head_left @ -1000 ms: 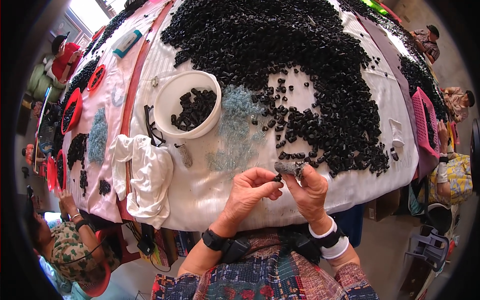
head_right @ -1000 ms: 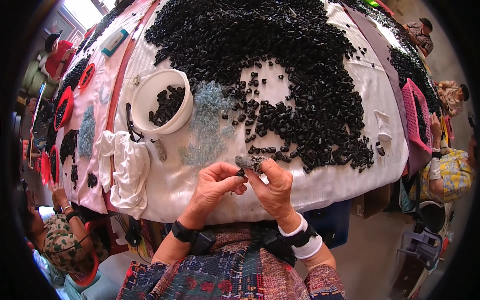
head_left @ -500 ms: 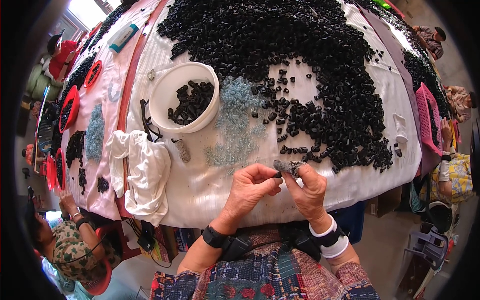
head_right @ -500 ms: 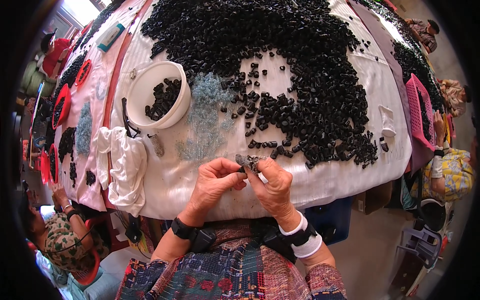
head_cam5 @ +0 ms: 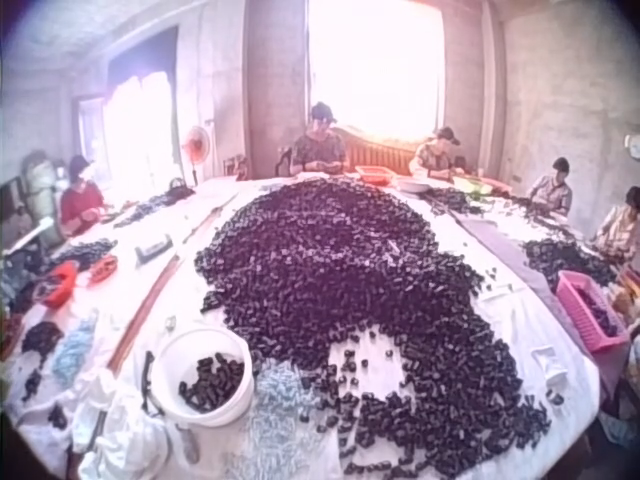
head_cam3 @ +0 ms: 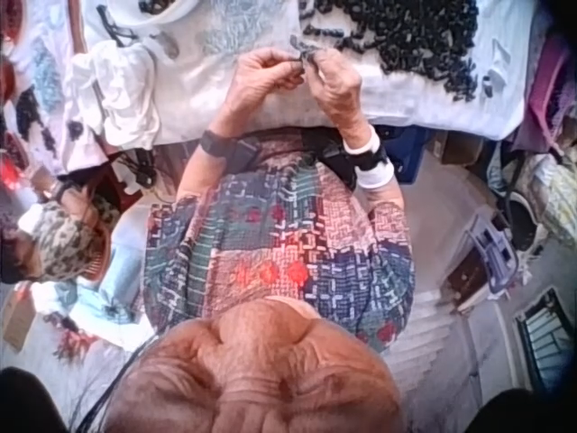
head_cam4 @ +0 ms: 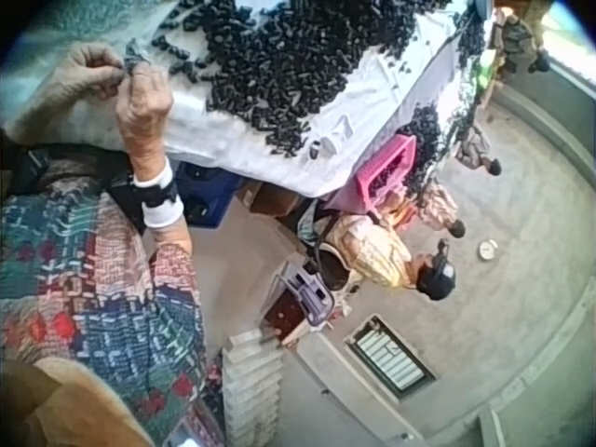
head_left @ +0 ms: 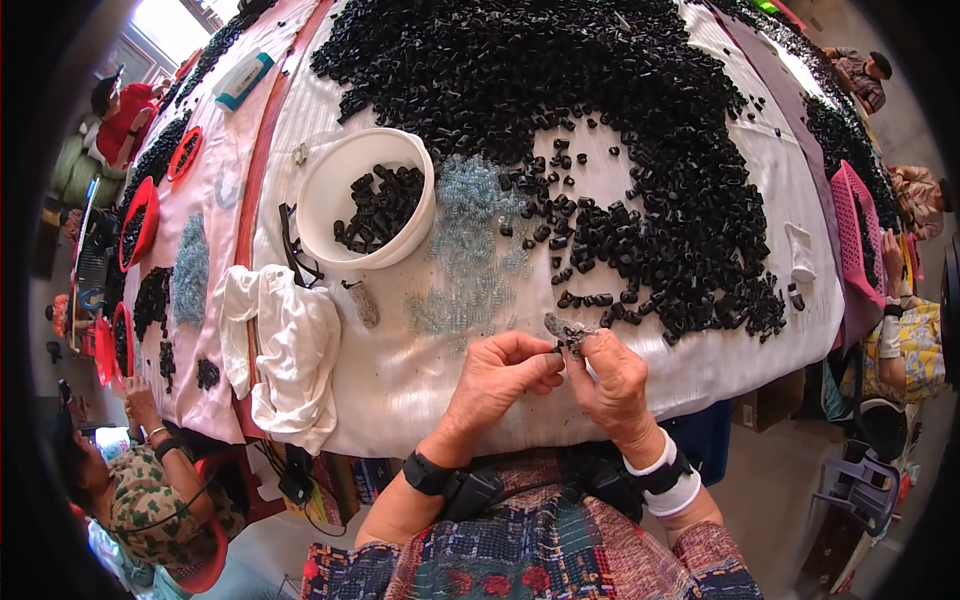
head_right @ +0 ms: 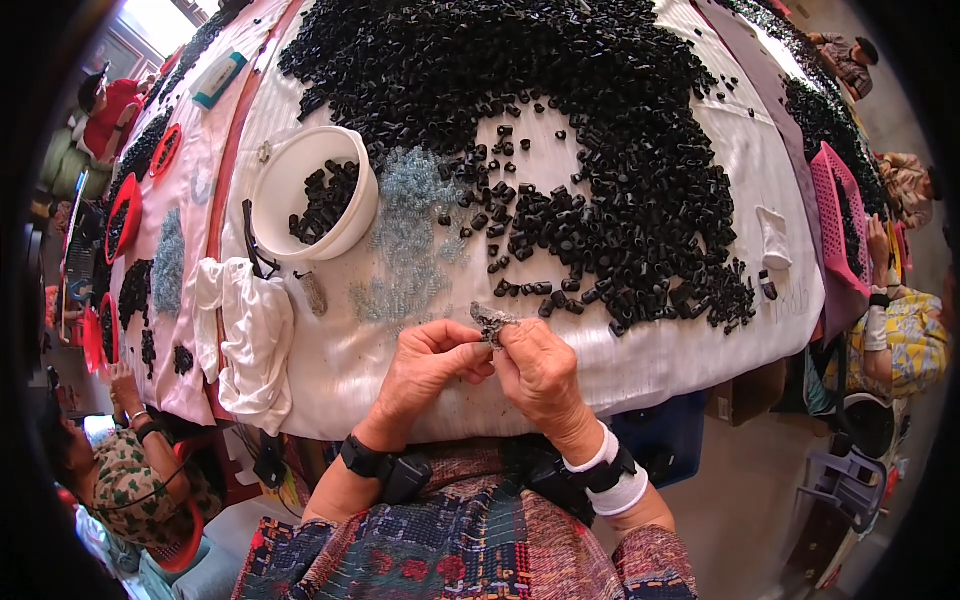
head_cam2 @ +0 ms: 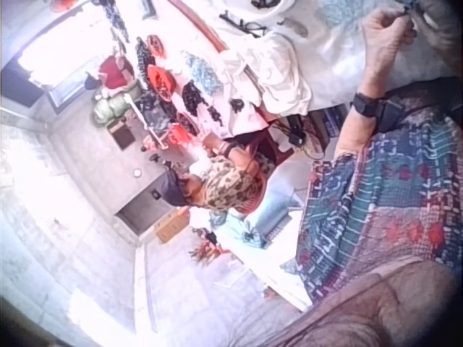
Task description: Sort small black shoe components from a large pile into a smaller container.
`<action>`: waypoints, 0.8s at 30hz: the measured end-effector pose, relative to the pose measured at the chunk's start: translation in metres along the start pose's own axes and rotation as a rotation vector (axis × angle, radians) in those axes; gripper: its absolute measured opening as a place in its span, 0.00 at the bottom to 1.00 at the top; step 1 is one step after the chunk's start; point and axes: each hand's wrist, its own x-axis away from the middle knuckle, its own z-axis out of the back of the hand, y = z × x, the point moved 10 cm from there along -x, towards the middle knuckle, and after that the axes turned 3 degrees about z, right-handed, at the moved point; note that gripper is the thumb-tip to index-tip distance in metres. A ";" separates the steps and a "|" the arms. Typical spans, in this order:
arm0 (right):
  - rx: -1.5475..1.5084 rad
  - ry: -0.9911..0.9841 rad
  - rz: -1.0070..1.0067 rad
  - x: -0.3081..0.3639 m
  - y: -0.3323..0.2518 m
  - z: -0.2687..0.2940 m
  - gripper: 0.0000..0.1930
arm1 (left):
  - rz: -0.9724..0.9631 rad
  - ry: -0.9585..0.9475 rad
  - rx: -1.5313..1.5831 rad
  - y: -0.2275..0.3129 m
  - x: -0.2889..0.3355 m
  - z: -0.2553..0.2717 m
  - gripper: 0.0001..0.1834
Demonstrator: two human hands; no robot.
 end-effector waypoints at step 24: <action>0.028 -0.090 0.054 0.001 -0.004 -0.018 0.21 | 0.063 0.054 0.122 -0.001 -0.006 0.001 0.04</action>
